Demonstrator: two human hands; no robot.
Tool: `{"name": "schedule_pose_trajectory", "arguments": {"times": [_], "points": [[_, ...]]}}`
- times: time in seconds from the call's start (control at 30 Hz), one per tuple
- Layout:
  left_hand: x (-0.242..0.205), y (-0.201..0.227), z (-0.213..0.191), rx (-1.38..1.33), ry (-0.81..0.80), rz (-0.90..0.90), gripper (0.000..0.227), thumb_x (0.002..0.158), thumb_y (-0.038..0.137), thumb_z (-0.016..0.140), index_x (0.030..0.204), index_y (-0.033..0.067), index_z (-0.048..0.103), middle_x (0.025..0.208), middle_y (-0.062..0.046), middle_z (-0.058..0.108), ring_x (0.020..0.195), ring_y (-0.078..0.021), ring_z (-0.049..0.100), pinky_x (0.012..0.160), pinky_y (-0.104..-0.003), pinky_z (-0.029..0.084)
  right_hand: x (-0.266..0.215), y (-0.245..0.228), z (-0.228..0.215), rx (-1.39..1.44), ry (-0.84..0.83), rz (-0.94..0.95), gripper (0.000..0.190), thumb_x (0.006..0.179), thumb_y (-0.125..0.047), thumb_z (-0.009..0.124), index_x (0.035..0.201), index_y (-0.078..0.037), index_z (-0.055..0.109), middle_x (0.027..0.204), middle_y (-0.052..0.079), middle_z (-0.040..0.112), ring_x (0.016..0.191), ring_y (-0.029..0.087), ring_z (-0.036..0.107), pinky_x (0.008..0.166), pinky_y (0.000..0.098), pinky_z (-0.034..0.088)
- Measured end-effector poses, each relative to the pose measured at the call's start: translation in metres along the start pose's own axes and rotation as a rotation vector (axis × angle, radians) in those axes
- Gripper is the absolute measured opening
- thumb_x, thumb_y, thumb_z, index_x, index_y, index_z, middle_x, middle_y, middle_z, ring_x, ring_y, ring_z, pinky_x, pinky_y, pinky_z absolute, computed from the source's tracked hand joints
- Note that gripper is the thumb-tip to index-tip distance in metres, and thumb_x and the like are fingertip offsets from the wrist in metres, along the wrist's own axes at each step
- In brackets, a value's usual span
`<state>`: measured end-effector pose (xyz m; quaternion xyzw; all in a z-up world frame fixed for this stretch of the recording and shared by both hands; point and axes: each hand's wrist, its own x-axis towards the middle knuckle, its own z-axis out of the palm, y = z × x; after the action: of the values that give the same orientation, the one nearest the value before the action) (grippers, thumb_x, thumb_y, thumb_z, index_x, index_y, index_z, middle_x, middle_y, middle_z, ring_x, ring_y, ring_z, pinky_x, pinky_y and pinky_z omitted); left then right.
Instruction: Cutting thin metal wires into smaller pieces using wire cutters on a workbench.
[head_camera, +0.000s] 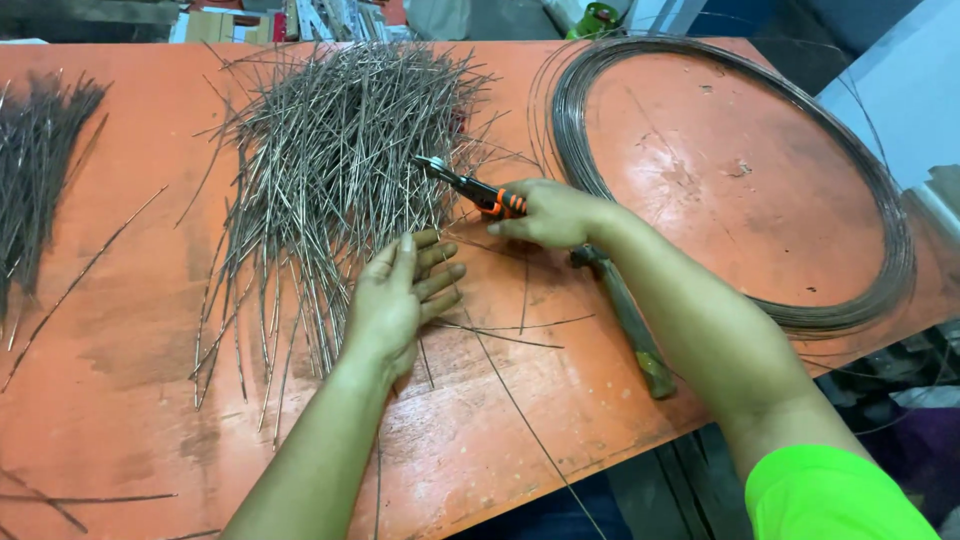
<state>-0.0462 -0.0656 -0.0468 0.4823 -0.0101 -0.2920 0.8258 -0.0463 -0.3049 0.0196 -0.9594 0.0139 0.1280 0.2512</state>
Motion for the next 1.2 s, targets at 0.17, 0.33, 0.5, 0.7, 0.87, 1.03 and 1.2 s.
{"name": "schedule_pose_trajectory", "arguments": {"times": [0.17,0.33,0.5,0.7,0.87,1.03,1.2], "points": [[-0.002,-0.013,0.006,-0.010,0.027,0.013,0.034,0.107,0.034,0.044,0.123,0.0112,0.063,0.098,-0.012,0.070,0.083,-0.0239,0.072,0.070,-0.040,0.064,-0.002,-0.003,-0.004,0.015,-0.029,0.015,0.044,0.085,-0.037,0.073,0.120,-0.012,0.070,0.109,0.022,0.072,0.107,0.042,0.067,0.093,0.0509,0.051],[-0.014,-0.009,0.015,0.074,0.053,0.114,0.030,0.108,0.031,0.043,0.114,0.0119,0.066,0.075,0.000,0.053,0.061,-0.0090,0.057,0.048,-0.021,0.058,0.002,0.002,-0.002,0.016,-0.084,-0.004,0.043,0.083,-0.037,0.074,0.118,-0.012,0.070,0.108,0.023,0.072,0.107,0.042,0.067,0.093,0.0505,0.051],[-0.014,-0.008,0.016,0.034,0.050,0.200,0.026,0.110,0.028,0.040,0.104,0.0128,0.061,0.069,0.004,0.040,0.055,-0.0067,0.043,0.039,-0.015,0.042,0.013,0.022,0.009,0.068,-0.111,0.022,0.038,0.082,-0.038,0.076,0.112,-0.015,0.074,0.100,0.017,0.075,0.100,0.035,0.070,0.088,0.0447,0.054],[-0.001,-0.004,0.003,0.099,0.113,0.301,0.025,0.110,0.028,0.039,0.099,0.0140,0.057,0.066,0.006,0.038,0.048,-0.0029,0.036,0.035,-0.014,0.033,0.019,0.026,0.018,0.150,-0.092,-0.025,0.032,0.085,-0.039,0.077,0.093,-0.007,0.074,0.082,0.017,0.074,0.080,0.031,0.069,0.076,0.0406,0.053],[0.015,0.031,-0.028,0.058,0.112,0.388,0.025,0.111,0.031,0.039,0.100,0.0162,0.056,0.069,0.006,0.038,0.052,-0.0034,0.039,0.039,-0.014,0.037,-0.019,-0.016,0.001,0.081,-0.153,-0.055,0.032,0.085,-0.038,0.076,0.100,-0.010,0.074,0.086,0.018,0.073,0.083,0.031,0.069,0.077,0.0436,0.054],[0.018,0.044,-0.042,0.028,0.077,0.414,0.023,0.110,0.032,0.040,0.101,0.0173,0.055,0.071,0.005,0.037,0.056,-0.0039,0.041,0.042,-0.013,0.038,-0.049,-0.046,0.004,0.074,-0.313,-0.164,0.040,0.087,-0.029,0.073,0.122,-0.010,0.070,0.106,0.019,0.075,0.099,0.031,0.071,0.088,0.0447,0.055],[0.018,0.054,-0.048,-0.002,0.058,0.417,0.022,0.110,0.033,0.042,0.103,0.0164,0.054,0.072,0.005,0.036,0.056,-0.0045,0.040,0.043,-0.014,0.039,-0.059,-0.058,0.010,-0.029,-0.384,-0.181,0.048,0.088,-0.034,0.070,0.131,-0.012,0.066,0.113,0.017,0.074,0.107,0.039,0.069,0.091,0.0491,0.055]]}}
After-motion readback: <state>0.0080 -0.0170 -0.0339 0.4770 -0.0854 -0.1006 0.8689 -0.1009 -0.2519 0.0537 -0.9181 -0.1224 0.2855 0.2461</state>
